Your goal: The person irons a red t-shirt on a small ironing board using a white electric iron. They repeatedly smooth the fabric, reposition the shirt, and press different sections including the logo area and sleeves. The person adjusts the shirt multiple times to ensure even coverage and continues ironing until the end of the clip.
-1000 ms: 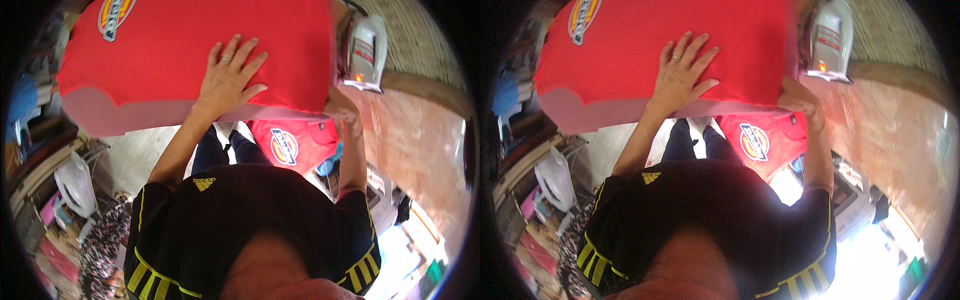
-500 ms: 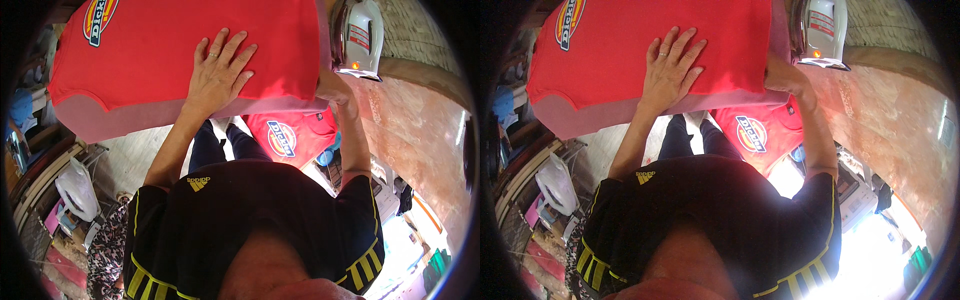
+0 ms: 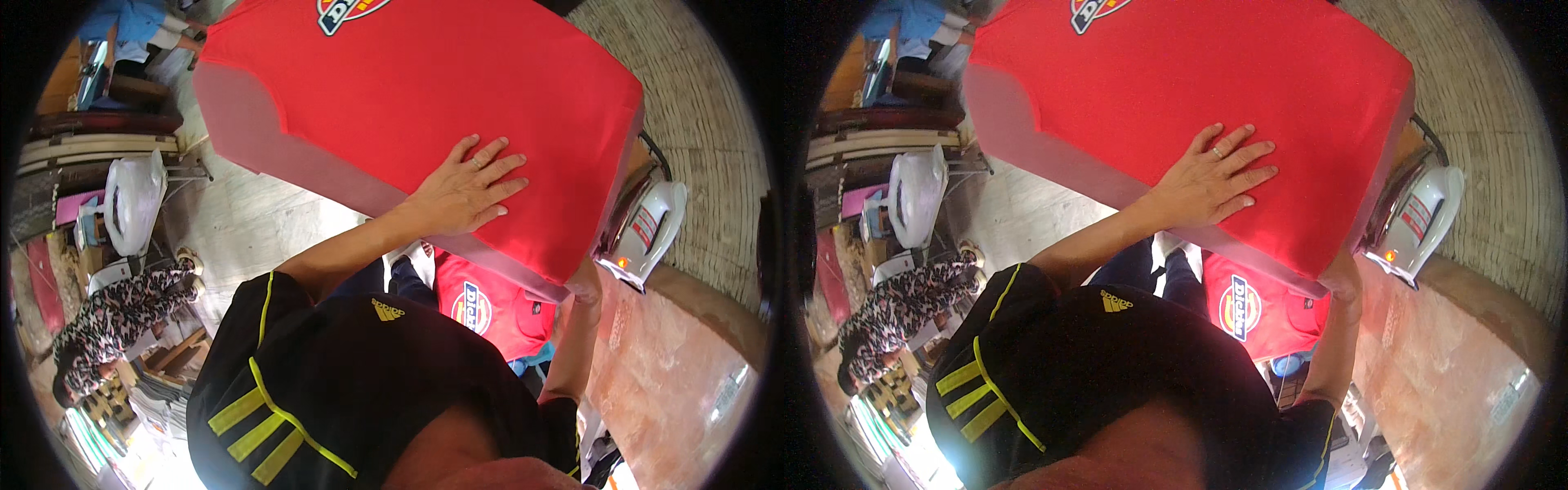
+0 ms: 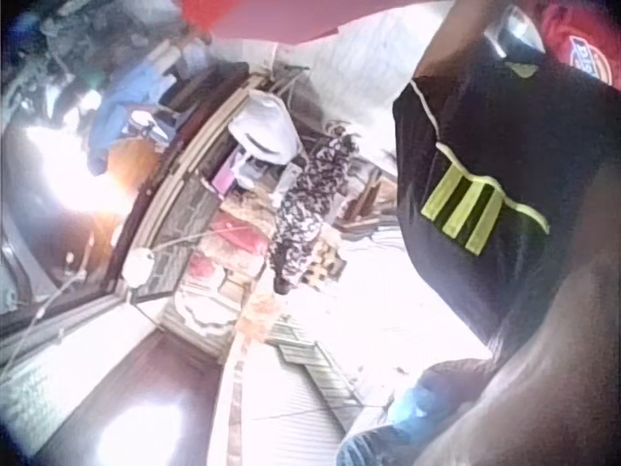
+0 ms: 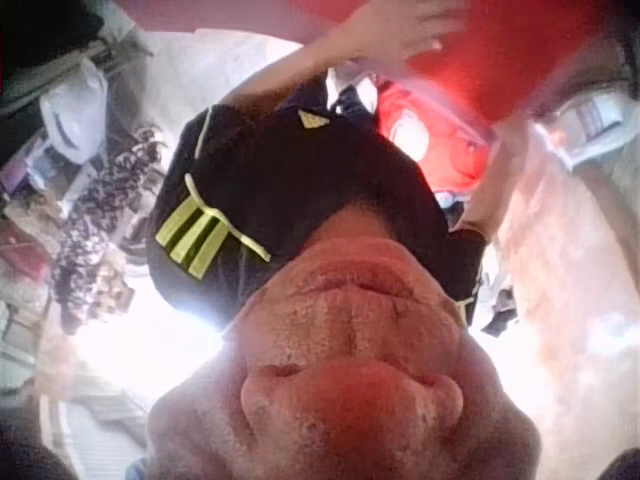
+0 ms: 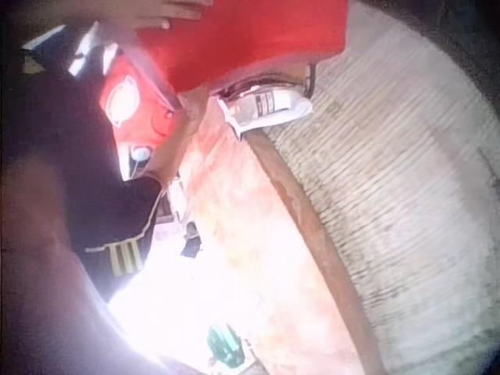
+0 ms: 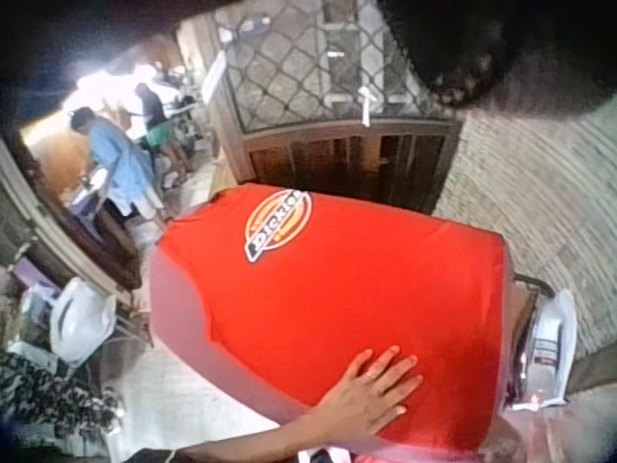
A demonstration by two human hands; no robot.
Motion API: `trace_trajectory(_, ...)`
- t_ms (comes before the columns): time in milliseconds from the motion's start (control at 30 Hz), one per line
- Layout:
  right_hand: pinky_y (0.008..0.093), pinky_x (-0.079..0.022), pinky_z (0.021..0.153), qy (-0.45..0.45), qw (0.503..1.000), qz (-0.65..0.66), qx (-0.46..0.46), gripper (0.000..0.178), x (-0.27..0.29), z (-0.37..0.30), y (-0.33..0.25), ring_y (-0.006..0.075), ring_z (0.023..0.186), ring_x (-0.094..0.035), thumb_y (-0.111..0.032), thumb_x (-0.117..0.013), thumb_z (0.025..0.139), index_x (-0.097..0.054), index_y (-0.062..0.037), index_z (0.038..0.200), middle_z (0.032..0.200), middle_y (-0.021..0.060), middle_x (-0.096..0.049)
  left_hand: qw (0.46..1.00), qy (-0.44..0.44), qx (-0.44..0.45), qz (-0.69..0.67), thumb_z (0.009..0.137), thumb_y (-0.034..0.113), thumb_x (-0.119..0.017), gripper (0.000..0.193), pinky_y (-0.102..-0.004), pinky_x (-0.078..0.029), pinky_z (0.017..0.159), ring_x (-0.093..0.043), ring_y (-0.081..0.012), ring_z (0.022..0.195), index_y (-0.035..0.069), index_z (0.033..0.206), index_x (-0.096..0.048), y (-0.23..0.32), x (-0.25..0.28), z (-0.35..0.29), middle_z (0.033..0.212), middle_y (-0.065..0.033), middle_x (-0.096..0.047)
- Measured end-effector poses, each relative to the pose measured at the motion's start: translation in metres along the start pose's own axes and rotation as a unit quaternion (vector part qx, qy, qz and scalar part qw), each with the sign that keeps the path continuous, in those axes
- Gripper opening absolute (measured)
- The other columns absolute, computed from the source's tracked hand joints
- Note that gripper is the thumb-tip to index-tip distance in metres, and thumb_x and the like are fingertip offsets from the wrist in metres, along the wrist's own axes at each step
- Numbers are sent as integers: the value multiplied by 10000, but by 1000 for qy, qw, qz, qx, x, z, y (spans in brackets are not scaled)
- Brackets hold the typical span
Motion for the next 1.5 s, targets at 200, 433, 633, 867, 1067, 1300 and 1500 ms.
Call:
trace_trajectory(200, 290, -471, 843, 58, 996, 53, 30, 415, -12, -44, -43, 151, 915, -586, -132, -572, 913, -538, -7, 1307, 1082, 27, -594, 999, 23, 43, 3, 912, 474, -554, 537, -566, -216, 1132, -307, -325, 1422, 237, 1391, -501, -2, 0, -15, 1532, -77, -359)
trace_trajectory(433, 334, -468, 822, 255, 958, 71, 110, 474, -87, -81, -88, 190, 889, -577, -30, -686, 794, -590, -45, 1257, 997, 64, -575, 960, 35, 227, 158, 906, 529, -544, 605, -555, -198, 1130, -285, -347, 1429, 247, 1437, -471, -78, 65, -87, 1544, -95, -348)
trace_trajectory(633, 432, -474, 868, 381, 854, -327, 136, 457, -112, -80, -54, 319, 1015, -564, -82, -781, 732, -648, -60, 1168, 1074, 146, -565, 938, 77, 276, 196, 936, 412, -551, 499, -517, -231, 1118, -317, -308, 1417, 213, 1393, -529, -181, 120, -148, 1501, -56, -422)
trace_trajectory(867, 462, -457, 930, 457, 802, -345, 171, 387, -133, -68, -71, 378, 1111, -521, -89, -747, 760, -667, -100, 1138, 1205, 180, -519, 960, 75, 218, 160, 901, 190, -528, 452, -500, -229, 1126, -339, -310, 1407, 196, 1351, -570, -276, 180, -175, 1468, -47, -465)
trace_trajectory(1067, 476, -479, 854, 475, 760, -423, 133, 292, -135, -64, -69, 355, 999, -553, -85, -673, 830, -675, -123, 1120, 1158, 151, -537, 973, 121, 152, 121, 804, -56, -523, 482, -420, -408, 1035, -515, -332, 1230, 126, 1232, -649, -349, 203, -185, 1297, -105, -584)
trace_trajectory(1300, 402, -515, 698, 520, 720, -408, 212, 124, -120, -54, -87, 314, 798, -600, 12, -548, 898, -615, -27, 994, 975, 155, -578, 954, 93, 180, 220, 849, 3, -504, 343, -460, -439, 941, -555, -328, 1081, 87, 1160, -620, -362, 199, -183, 1140, -108, -588)
trace_trajectory(1500, 317, -454, 579, 551, 768, -244, 217, 106, -100, -81, -123, 183, 596, -548, -23, -498, 956, -597, 4, 982, 817, 117, -593, 914, 149, 122, 358, 860, 61, -499, 288, -487, -422, 867, -559, -305, 1046, 128, 1127, -584, -386, 208, -191, 1083, -86, -567)
Point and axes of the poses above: each hand's wrist, its own z-axis towards the middle knuckle, its own x-axis out of the back of the hand, y = z × x, the point moved 1 cm from there along z, towards the middle knuckle
